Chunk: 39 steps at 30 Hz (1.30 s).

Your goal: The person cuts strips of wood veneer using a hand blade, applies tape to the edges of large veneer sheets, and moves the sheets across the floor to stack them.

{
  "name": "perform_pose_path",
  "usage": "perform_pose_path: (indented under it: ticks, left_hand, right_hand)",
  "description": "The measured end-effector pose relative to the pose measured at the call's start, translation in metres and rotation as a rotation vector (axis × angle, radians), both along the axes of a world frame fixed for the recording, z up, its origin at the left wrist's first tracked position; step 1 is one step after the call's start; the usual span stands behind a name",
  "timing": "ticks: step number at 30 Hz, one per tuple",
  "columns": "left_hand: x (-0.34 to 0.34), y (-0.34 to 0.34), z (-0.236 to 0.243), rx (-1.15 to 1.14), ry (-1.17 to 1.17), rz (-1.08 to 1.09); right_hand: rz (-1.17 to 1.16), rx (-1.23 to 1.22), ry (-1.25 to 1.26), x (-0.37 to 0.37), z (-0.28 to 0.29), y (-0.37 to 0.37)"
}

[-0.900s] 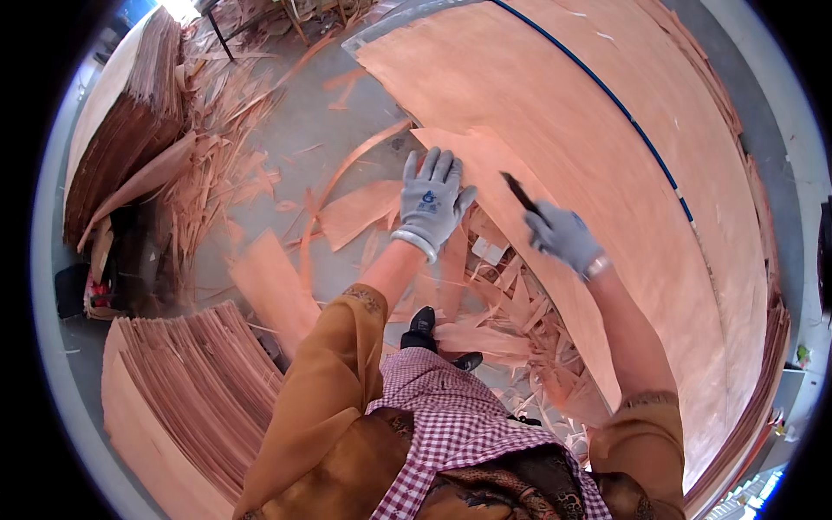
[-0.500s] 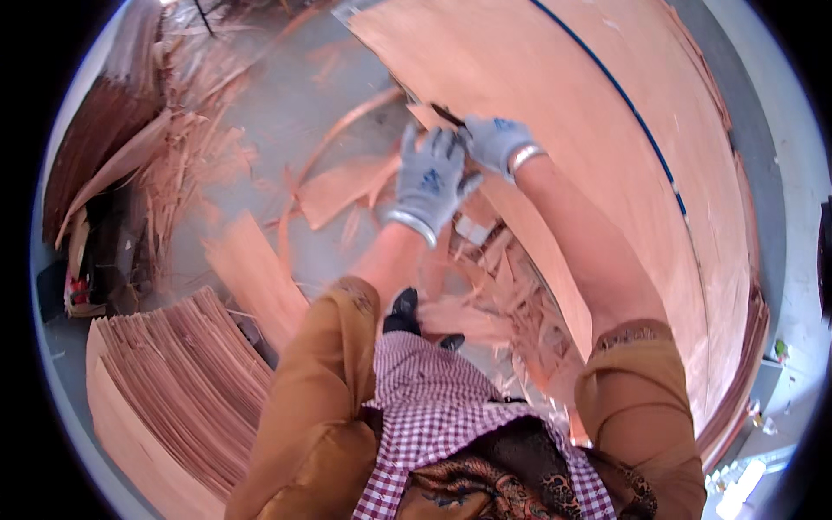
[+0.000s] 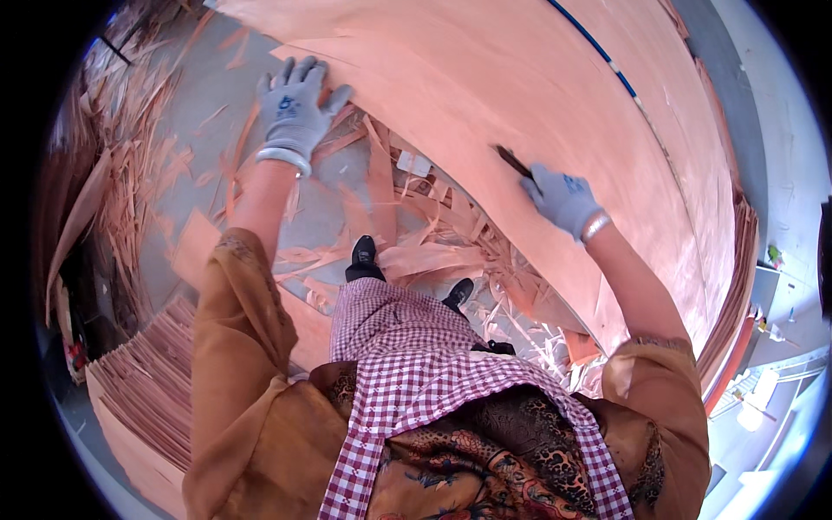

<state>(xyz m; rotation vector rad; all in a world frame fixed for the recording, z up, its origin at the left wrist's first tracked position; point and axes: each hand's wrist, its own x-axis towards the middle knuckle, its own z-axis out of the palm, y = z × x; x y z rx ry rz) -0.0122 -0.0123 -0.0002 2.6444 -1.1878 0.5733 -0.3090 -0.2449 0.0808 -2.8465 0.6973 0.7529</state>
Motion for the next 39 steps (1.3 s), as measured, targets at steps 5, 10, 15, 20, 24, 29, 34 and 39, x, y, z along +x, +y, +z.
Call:
perform_pose_path:
  ticks: [5, 10, 15, 20, 24, 29, 34, 39]
  left_hand:
    - [-0.054, -0.02, 0.034, 0.15, -0.159, 0.063]
    - [-0.244, -0.103, 0.046, 0.061, 0.302, -0.249]
    - [-0.305, -0.131, 0.051, 0.309, 0.352, -0.011]
    - [-0.302, -0.133, 0.046, 0.323, 0.257, -0.04]
    - [-0.305, -0.132, 0.04, 0.333, 0.245, -0.044]
    - [-0.333, -0.135, 0.038, 0.243, 0.005, -0.157]
    - [-0.474, -0.152, 0.033, -0.069, 0.436, -0.862]
    - [-0.534, -0.146, 0.031, -0.04, 0.628, -0.738]
  right_hand:
    - [0.028, 0.084, -0.009, -0.067, 0.01, -0.014]
    - [-0.024, 0.309, 0.144, -0.053, 0.024, -0.04]
    - [0.083, 0.214, -0.024, -0.096, 0.005, -0.036]
    - [0.047, 0.132, -0.061, -0.199, -0.012, -0.062]
    - [-0.104, 0.102, 0.0, -0.3, -0.01, -0.064]
    - [-0.169, 0.111, 0.121, -0.338, -0.008, -0.072]
    - [-0.08, 0.103, 0.173, -0.318, 0.012, -0.092]
    - [-0.153, 0.165, 0.137, -0.304, 0.006, -0.062]
